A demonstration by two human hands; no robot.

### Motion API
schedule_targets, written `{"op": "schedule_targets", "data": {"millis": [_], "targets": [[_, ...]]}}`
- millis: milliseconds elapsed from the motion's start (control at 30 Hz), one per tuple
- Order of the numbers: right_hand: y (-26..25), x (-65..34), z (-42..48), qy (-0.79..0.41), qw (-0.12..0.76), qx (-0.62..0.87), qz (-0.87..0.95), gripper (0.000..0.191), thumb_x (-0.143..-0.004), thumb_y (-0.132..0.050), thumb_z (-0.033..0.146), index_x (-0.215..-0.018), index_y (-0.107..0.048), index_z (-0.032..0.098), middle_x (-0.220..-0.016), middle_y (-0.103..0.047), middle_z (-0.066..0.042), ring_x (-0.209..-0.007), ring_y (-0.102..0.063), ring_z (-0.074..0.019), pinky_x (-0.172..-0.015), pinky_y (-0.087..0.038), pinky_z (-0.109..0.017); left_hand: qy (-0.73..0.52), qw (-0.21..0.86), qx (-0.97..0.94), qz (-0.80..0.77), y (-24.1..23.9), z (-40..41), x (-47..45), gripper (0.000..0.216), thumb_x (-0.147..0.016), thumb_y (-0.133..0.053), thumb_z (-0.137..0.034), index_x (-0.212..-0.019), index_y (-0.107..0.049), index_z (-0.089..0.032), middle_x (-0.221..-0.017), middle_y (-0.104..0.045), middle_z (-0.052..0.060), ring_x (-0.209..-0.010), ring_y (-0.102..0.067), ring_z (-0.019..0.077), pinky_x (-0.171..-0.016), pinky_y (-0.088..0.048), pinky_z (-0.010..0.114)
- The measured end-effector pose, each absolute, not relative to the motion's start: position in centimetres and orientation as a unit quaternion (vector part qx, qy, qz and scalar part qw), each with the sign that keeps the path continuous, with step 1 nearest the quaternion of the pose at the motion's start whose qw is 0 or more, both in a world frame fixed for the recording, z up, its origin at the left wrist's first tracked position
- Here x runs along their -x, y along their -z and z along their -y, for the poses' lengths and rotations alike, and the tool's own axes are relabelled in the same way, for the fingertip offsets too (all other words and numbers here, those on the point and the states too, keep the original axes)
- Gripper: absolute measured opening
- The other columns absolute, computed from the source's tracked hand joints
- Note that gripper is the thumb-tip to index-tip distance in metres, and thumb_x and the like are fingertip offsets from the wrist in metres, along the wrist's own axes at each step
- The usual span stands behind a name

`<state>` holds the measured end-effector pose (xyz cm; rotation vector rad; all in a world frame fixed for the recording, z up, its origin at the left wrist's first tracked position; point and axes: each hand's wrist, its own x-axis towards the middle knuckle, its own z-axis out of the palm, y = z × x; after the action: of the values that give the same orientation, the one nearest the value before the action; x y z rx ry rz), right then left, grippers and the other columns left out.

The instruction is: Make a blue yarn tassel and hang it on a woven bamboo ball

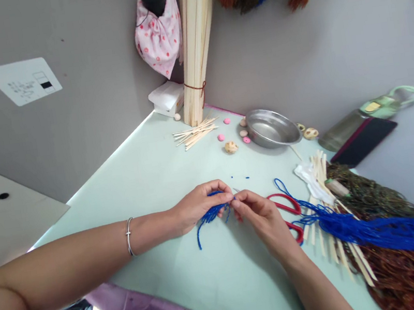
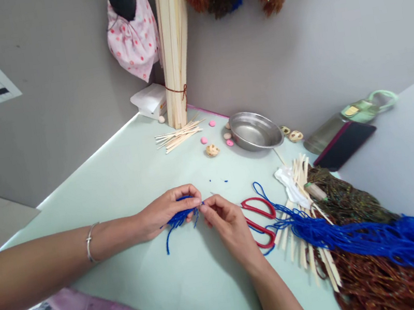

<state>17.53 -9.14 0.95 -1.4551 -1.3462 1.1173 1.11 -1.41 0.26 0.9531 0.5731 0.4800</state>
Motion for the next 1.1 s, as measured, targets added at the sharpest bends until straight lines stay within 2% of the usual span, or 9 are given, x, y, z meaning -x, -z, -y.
{"op": "schedule_targets", "data": {"millis": [100,167,267,333,433,567,767,1100], "targets": [[-0.84,-17.74,9.13,-0.425,0.485,0.595,0.480,0.019,-0.091,-0.059,0.038,-0.085,-0.060,0.020,-0.066,-0.055,0.003,-0.062,-0.048,-0.0132,-0.063,-0.039,-0.026,-0.222,0.819,-0.447,-0.284,-0.30,1.32,-1.08,0.025,-0.077,-0.070,-0.037,-0.082,-0.057,-0.017,-0.065,-0.052,-0.004,-0.054,-0.049,0.0056,-0.051,-0.034,0.018],[-0.69,-17.88,9.17,-0.410,0.510,0.604,0.454,0.019,-0.092,-0.056,0.040,-0.090,-0.060,0.021,-0.073,-0.058,0.001,-0.063,-0.049,-0.0134,-0.063,-0.041,-0.026,-0.222,0.818,-0.446,-0.288,-0.29,1.30,-1.10,0.026,-0.076,-0.071,-0.037,-0.082,-0.057,-0.017,-0.069,-0.052,-0.004,-0.055,-0.049,0.0053,-0.052,-0.035,0.018],[-0.47,-17.91,9.26,-0.426,0.474,0.602,0.481,0.028,-0.096,-0.047,0.046,-0.093,-0.060,0.022,-0.076,-0.059,0.000,-0.064,-0.051,-0.0146,-0.063,-0.041,-0.027,-0.227,0.813,-0.460,-0.276,-0.17,1.39,-1.15,0.028,-0.075,-0.072,-0.040,-0.082,-0.057,-0.017,-0.069,-0.053,-0.003,-0.056,-0.049,0.0056,-0.053,-0.036,0.018],[-0.42,-17.79,9.28,-0.443,0.427,0.595,0.518,0.034,-0.097,-0.045,0.047,-0.083,-0.060,0.020,-0.069,-0.056,0.001,-0.063,-0.050,-0.0146,-0.062,-0.039,-0.027,-0.226,0.808,-0.478,-0.261,-0.04,1.48,-1.17,0.029,-0.075,-0.072,-0.041,-0.082,-0.057,-0.017,-0.068,-0.054,-0.003,-0.056,-0.049,0.0062,-0.055,-0.037,0.019],[-0.54,-17.57,9.25,-0.438,0.417,0.596,0.528,0.034,-0.094,-0.052,0.044,-0.073,-0.057,0.019,-0.065,-0.052,0.002,-0.062,-0.046,-0.0132,-0.060,-0.036,-0.026,-0.221,0.799,-0.495,-0.260,0.06,1.59,-1.16,0.028,-0.077,-0.069,-0.041,-0.083,-0.057,-0.017,-0.067,-0.055,-0.003,-0.056,-0.050,0.0068,-0.056,-0.039,0.019],[-0.75,-17.47,9.17,-0.416,0.459,0.606,0.499,0.024,-0.091,-0.059,0.041,-0.079,-0.059,0.020,-0.062,-0.052,0.004,-0.060,-0.045,-0.0126,-0.060,-0.035,-0.025,-0.223,0.797,-0.490,-0.273,-0.11,1.65,-1.12,0.023,-0.079,-0.067,-0.037,-0.086,-0.056,-0.018,-0.073,-0.057,-0.002,-0.057,-0.052,0.0073,-0.057,-0.042,0.021],[-0.92,-17.30,9.06,-0.425,0.467,0.609,0.480,0.022,-0.084,-0.066,0.039,-0.079,-0.061,0.019,-0.061,-0.051,0.003,-0.059,-0.045,-0.0133,-0.058,-0.034,-0.026,-0.223,0.803,-0.486,-0.264,-0.16,1.62,-1.10,0.022,-0.080,-0.067,-0.036,-0.087,-0.056,-0.018,-0.066,-0.056,-0.003,-0.057,-0.054,0.0084,-0.056,-0.041,0.020],[-0.65,-16.96,9.12,-0.438,0.499,0.598,0.449,0.013,-0.081,-0.069,0.030,-0.084,-0.061,0.020,-0.067,-0.054,0.003,-0.060,-0.046,-0.0113,-0.055,-0.034,-0.023,-0.204,0.800,-0.495,-0.270,-0.15,1.71,-1.17,0.019,-0.079,-0.065,-0.033,-0.085,-0.055,-0.018,-0.065,-0.055,-0.003,-0.055,-0.053,0.0079,-0.052,-0.040,0.019]]}}
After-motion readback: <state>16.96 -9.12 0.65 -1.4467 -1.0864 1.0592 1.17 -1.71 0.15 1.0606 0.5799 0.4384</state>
